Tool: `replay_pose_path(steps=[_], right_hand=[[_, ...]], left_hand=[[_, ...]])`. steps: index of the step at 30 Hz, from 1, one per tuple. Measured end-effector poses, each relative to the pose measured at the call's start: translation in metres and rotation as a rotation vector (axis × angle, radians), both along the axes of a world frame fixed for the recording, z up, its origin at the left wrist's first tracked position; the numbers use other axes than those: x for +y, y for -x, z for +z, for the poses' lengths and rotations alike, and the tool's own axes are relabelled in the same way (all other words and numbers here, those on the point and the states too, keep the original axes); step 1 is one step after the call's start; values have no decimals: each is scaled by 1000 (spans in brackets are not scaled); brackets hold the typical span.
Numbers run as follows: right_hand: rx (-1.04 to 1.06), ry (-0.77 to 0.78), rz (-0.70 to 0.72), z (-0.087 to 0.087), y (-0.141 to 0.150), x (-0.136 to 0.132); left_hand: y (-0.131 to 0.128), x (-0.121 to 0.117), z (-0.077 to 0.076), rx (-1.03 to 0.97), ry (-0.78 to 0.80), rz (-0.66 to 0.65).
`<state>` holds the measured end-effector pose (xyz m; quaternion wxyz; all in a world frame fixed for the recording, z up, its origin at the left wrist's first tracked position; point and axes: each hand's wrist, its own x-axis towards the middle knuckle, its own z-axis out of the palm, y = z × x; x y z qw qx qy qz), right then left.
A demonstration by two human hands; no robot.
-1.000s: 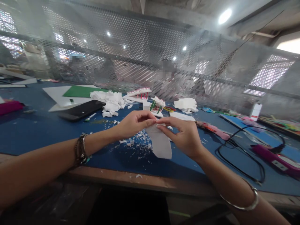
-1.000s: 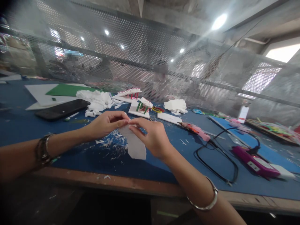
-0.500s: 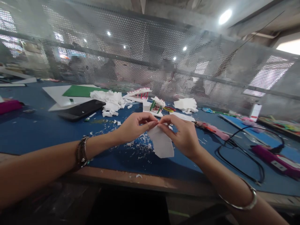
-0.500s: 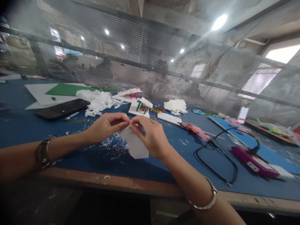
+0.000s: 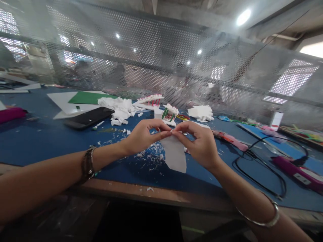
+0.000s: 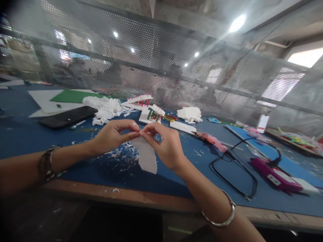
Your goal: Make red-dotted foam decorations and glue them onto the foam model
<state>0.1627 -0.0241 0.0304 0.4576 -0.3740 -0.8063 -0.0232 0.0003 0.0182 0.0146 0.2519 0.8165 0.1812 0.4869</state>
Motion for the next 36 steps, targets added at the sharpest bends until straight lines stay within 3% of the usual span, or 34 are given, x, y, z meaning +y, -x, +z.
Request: replay_pose_path(steps=[13,30,36], right_hand=[[304,212,134,-1,6,-2],[470,336,244,0,9,-3],[492,408,240,0,7,-1]], left_hand=[[-1,-2,0,-105,152,-125],[-4,-5,1,-186,266,-199],[-3,-6,3,-205,400,-211]])
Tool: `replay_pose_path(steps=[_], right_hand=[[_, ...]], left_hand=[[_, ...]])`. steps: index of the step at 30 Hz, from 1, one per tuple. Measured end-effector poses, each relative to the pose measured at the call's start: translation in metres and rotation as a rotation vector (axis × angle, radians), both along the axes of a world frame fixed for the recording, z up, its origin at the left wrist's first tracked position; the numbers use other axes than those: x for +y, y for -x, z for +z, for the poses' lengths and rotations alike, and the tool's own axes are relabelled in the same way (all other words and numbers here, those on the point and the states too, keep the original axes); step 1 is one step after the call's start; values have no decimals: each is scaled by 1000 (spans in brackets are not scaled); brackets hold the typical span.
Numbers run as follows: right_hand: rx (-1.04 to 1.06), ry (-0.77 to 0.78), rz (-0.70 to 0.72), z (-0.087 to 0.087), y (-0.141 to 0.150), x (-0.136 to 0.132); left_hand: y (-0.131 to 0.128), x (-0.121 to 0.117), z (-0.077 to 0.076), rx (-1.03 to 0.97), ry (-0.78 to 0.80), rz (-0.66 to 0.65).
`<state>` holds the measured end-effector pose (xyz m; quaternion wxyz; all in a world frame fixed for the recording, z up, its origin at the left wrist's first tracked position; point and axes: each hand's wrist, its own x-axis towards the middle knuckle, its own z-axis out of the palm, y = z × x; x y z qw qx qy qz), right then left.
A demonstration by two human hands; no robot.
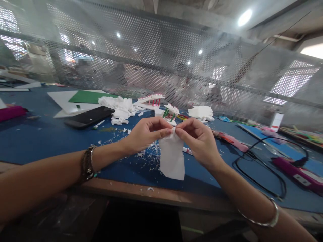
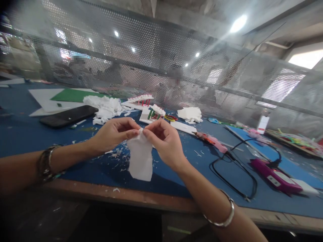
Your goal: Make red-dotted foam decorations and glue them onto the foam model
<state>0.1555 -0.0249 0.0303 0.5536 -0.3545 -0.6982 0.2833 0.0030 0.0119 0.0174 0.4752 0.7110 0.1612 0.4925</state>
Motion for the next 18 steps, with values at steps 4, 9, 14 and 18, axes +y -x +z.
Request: replay_pose_path(steps=[4,9,14,18], right_hand=[[-6,9,6,0,1,0],[-30,-42,-47,-1,2,-1],[-57,-103,-101,-3,3,-2],[-82,-118,-101,-4,4,-2]], left_hand=[[2,1,2,17,90,-64],[2,4,0,9,162,-128],[0,6,-6,-58,224,-199],[-1,5,-5,-51,229,-205]])
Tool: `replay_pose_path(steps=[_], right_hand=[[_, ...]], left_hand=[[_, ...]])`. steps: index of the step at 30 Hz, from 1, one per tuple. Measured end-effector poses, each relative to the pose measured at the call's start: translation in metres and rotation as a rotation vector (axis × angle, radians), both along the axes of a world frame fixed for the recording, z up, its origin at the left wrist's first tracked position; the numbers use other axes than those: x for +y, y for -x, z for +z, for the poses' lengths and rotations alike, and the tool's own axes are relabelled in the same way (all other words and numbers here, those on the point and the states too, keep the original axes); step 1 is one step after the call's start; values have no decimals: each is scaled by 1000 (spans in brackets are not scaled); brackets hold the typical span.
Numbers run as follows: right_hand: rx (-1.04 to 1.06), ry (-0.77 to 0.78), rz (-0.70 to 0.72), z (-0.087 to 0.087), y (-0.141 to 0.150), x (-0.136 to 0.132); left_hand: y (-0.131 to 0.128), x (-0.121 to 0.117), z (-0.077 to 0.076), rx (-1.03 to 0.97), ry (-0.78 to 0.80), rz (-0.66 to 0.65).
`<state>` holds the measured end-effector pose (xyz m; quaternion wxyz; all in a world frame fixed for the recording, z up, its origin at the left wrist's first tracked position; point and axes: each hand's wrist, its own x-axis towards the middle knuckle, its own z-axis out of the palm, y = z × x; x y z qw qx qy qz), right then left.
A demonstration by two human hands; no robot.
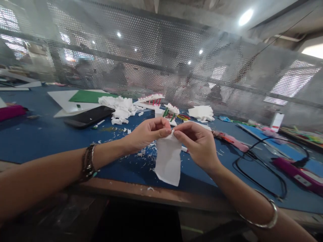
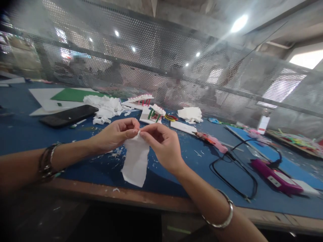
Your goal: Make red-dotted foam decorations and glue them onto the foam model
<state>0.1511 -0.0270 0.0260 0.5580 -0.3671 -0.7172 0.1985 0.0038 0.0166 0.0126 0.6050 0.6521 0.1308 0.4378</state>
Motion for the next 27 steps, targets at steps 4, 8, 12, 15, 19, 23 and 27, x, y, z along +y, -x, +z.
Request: replay_pose_path(steps=[4,8,12,15,19,23,27], right_hand=[[-22,-42,1,0,1,0],[-44,-87,-28,-2,1,1],[-75,-153,-72,-2,1,1],[-95,-193,-98,-2,1,-1],[-102,-196,-110,-3,0,-2],[-125,-217,-127,-4,-1,-2],[-104,-182,-53,-2,-2,-1]], left_hand=[[-1,-3,3,51,-68,95],[-2,-5,3,55,-253,258],[0,-8,2,114,-511,431],[2,-11,2,149,-641,496],[3,-14,3,214,-715,542],[3,-13,5,246,-660,520],[2,-7,6,213,-515,396]])
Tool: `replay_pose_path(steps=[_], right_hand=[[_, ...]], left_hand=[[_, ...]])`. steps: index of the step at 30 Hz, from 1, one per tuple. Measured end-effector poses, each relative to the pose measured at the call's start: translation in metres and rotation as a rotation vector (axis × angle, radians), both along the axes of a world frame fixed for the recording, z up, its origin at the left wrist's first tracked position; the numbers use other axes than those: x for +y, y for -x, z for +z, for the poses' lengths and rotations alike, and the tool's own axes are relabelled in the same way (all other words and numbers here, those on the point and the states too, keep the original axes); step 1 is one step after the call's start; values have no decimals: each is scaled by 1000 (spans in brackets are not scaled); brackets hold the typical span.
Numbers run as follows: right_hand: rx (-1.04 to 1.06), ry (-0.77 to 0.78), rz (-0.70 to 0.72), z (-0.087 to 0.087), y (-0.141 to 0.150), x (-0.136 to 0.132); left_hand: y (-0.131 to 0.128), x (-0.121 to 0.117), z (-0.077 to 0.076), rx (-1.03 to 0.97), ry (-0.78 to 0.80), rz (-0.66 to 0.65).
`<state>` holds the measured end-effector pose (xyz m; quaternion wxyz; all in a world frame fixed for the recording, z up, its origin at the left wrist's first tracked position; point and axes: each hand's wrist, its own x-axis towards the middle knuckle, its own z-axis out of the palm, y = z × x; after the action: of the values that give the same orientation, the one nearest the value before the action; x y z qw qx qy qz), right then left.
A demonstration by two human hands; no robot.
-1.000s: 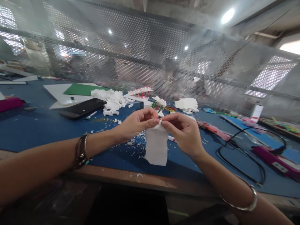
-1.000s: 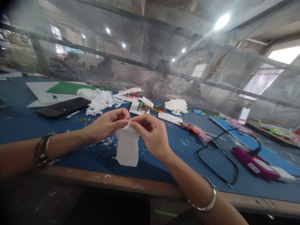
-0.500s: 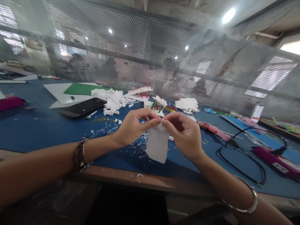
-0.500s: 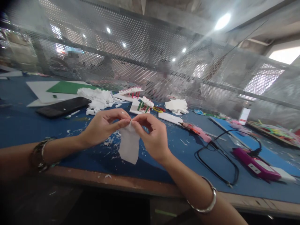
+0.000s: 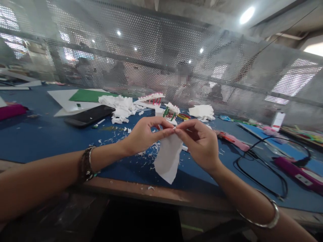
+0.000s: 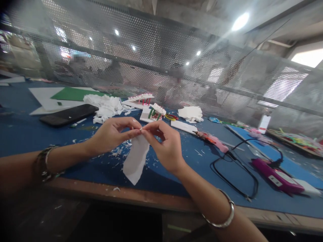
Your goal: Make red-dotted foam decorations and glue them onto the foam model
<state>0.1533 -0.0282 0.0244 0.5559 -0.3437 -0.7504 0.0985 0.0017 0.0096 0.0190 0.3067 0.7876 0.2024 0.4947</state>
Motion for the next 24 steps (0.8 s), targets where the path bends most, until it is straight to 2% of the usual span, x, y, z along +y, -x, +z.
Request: replay_pose_path(steps=[4,7,10,14,17,24], right_hand=[[34,82,79,5,-1,0],[30,115,126,7,-2,0],[-12,95,133,6,-5,2],[-136,-58,121,2,-8,5],[-262,-129,49,2,-8,4],[-369,-296,-84,7,-7,-2]], left_hand=[[0,3,2,-48,219,-207],[0,2,2,-70,311,-289],[-1,3,0,-100,327,-254],[-2,4,-3,-125,290,-178],[-3,4,-3,-104,277,-173],[-2,2,-2,-78,308,-193]])
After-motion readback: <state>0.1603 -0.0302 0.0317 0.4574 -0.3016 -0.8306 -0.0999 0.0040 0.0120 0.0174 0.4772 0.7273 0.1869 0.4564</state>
